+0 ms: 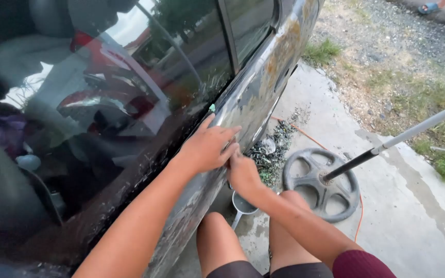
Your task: The person crouches beside a dark-colored car and uses a red sanding block to sand the side panel near the rear door. They repeatedly dip the sanding block into a metal cup on the ground to wet it before continuing to sand the surface.
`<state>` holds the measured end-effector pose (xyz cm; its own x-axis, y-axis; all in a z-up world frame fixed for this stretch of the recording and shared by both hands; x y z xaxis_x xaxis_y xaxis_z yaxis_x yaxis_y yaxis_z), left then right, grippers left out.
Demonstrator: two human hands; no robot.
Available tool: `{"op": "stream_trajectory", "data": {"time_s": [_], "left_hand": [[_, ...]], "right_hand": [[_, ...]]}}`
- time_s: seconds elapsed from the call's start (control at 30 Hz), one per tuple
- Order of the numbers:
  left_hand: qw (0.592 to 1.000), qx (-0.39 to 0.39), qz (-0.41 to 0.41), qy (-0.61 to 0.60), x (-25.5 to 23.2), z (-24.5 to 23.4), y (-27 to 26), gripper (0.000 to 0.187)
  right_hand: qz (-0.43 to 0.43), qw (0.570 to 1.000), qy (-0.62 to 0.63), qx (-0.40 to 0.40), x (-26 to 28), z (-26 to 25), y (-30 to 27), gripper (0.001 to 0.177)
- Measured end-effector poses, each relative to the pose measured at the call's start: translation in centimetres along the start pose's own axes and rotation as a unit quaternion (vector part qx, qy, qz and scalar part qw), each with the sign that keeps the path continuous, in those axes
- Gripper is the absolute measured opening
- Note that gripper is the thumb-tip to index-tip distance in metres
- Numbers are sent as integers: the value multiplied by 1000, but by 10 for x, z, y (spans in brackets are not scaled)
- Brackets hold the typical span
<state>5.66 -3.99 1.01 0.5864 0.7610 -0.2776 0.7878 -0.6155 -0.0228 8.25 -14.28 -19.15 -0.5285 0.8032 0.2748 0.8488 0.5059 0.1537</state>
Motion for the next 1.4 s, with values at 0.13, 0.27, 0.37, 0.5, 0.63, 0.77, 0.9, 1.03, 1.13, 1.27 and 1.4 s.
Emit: {"op": "stream_trajectory", "data": {"time_s": [0.13,0.27,0.37,0.5,0.63,0.77,0.9,1.03,1.13,1.27,1.4], "left_hand": [[1000,1,-1,1,-6,-2,-4,48],[999,3,-4,33,-5,2,-4,48],[999,3,-1,54,-5,-2,-4,46],[995,21,-12,101,-1,3,-4,47],[993,28,-13,111,-2,8,-6,46],[994,27,-12,109,-5,4,-6,45],[992,32,-7,124,0,11,-5,48],[992,21,-12,125,-4,7,-7,46],[991,13,-17,129,3,6,-2,47],[992,28,-12,126,1,13,-4,49],[992,35,-22,120,1,10,-5,53]], "right_hand": [[-16,999,29,8,10,-34,0,13],[4,997,72,-9,16,-40,-8,28],[-4,994,101,-28,5,-25,-3,14],[-12,982,154,-112,20,-80,-6,37],[-33,983,160,-84,18,-17,-24,23],[-27,971,177,-157,16,-56,-20,48],[-57,973,168,-147,22,-3,-37,41],[-34,962,175,-208,16,-57,-22,51],[-24,959,194,-207,16,-48,-21,53],[-38,968,183,-167,16,-40,-22,43],[-28,958,184,-219,1,-59,-9,46]]}}
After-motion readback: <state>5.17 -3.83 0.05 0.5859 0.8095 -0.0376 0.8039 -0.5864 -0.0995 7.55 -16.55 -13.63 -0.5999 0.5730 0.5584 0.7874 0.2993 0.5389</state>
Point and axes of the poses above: each hand's wrist, its own y-axis towards the middle knuckle, its own z-axis out of the palm, x = y × z, the point moved 7 cm from there along y, towards the middle knuckle, and after that the axes turned 10 degrees about x, right-handed, at the moved point
